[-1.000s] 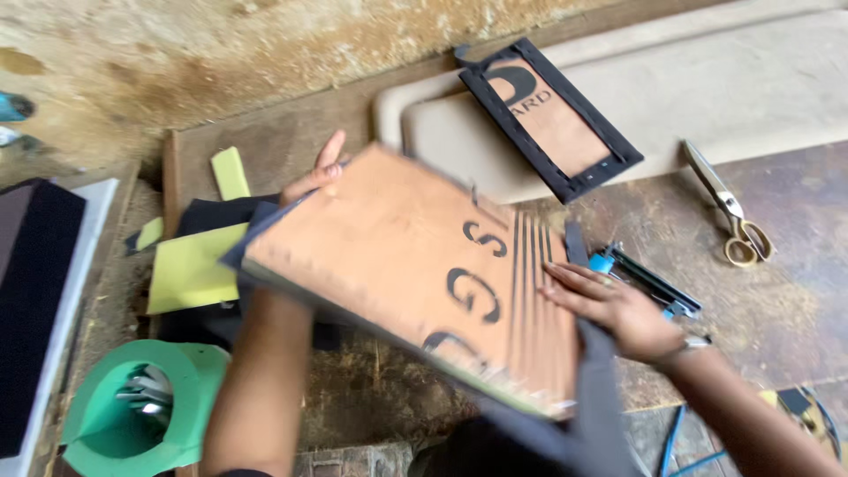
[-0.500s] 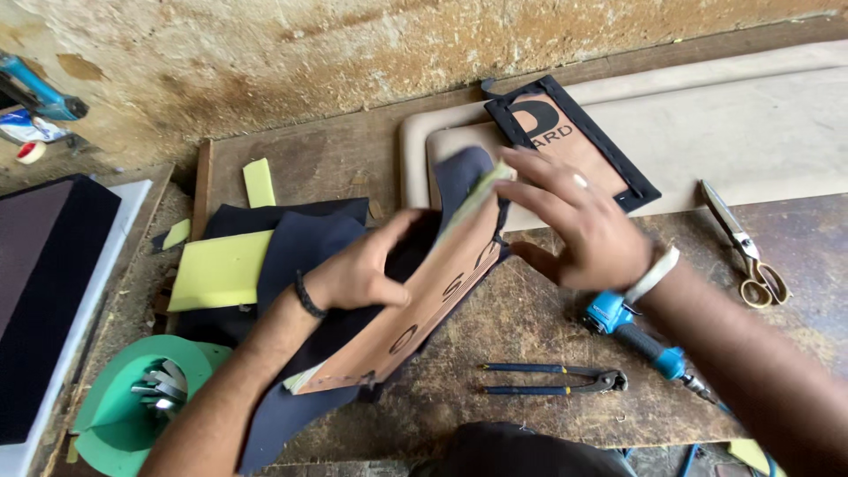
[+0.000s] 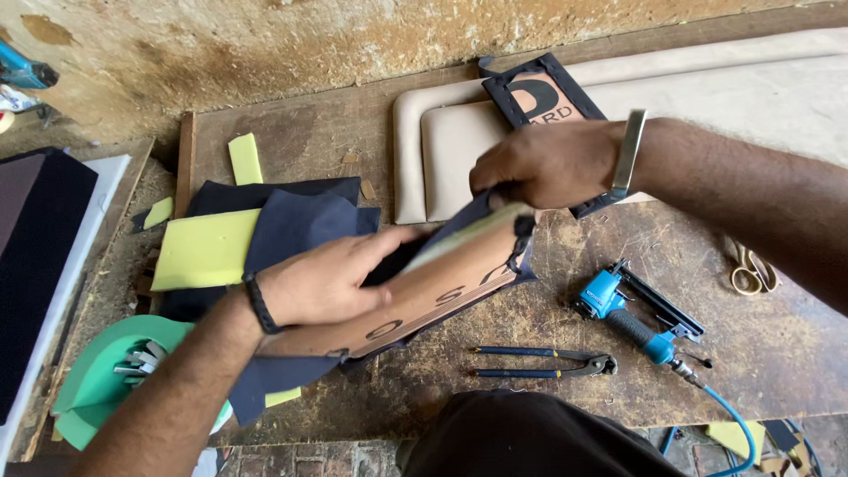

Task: The person staples black fabric onto the edges of a rectangular wooden sign using a pneumatic staple gun. They trim excess fabric with scissors and use pliers to pull the fabric taut before stapling.

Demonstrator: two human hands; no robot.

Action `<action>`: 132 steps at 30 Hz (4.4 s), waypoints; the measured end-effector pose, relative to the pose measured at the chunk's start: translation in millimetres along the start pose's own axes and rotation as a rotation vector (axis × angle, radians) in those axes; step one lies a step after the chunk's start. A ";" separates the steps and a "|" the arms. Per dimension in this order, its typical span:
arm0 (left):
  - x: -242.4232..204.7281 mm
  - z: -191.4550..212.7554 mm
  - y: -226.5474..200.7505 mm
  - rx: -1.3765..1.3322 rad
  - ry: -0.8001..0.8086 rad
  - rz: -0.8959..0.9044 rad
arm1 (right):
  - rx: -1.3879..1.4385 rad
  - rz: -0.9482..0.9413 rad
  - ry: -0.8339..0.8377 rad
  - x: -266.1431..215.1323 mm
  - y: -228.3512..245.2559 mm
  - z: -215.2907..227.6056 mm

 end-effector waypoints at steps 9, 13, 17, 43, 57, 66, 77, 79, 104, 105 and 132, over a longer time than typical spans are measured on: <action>13.1 32.9 18.5 -0.018 -0.424 0.021 | 0.144 -0.375 0.216 12.7 -38.2 1.9; -5.0 46.9 14.3 -0.018 -0.560 -0.267 | 0.091 -0.377 0.317 16.3 -31.2 8.2; -36.4 54.8 42.3 0.052 -0.449 0.042 | 0.138 -0.400 0.424 12.8 -40.3 -0.5; -77.6 39.2 134.7 -0.241 -0.271 0.241 | 0.460 -0.249 0.358 -5.8 -91.8 -24.5; -82.8 30.4 137.1 -0.061 -0.429 0.218 | 0.163 0.020 0.072 -9.6 -56.2 -6.2; -69.8 27.2 68.1 -0.189 0.116 -0.093 | -0.511 0.380 -0.302 -30.8 -33.9 -15.2; 169.6 -21.1 -13.0 -0.708 0.166 -0.473 | -0.780 0.301 -0.559 -50.9 11.0 -21.9; 154.2 -14.0 -17.7 -0.587 0.105 -0.564 | -0.766 0.344 -0.618 -48.5 17.8 -19.1; 111.7 11.1 -52.1 -0.039 -0.129 -0.204 | 0.905 -1.277 -0.457 -175.8 -102.1 -311.9; 111.0 10.2 -53.9 -0.035 -0.137 -0.239 | 0.877 -1.195 -0.510 -171.9 -76.9 -293.7; 108.6 7.9 -60.5 0.030 -0.110 -0.099 | 0.851 -0.590 -0.889 -112.0 20.6 -169.0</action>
Point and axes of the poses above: each hand's wrist, its own x-axis towards the middle knuckle, its own z-axis out of the back of the hand, y = z × x, the point moved 6 cm from there along x, towards the middle knuckle, and after that the axes turned 8 degrees about y, right-handed, at the moved point
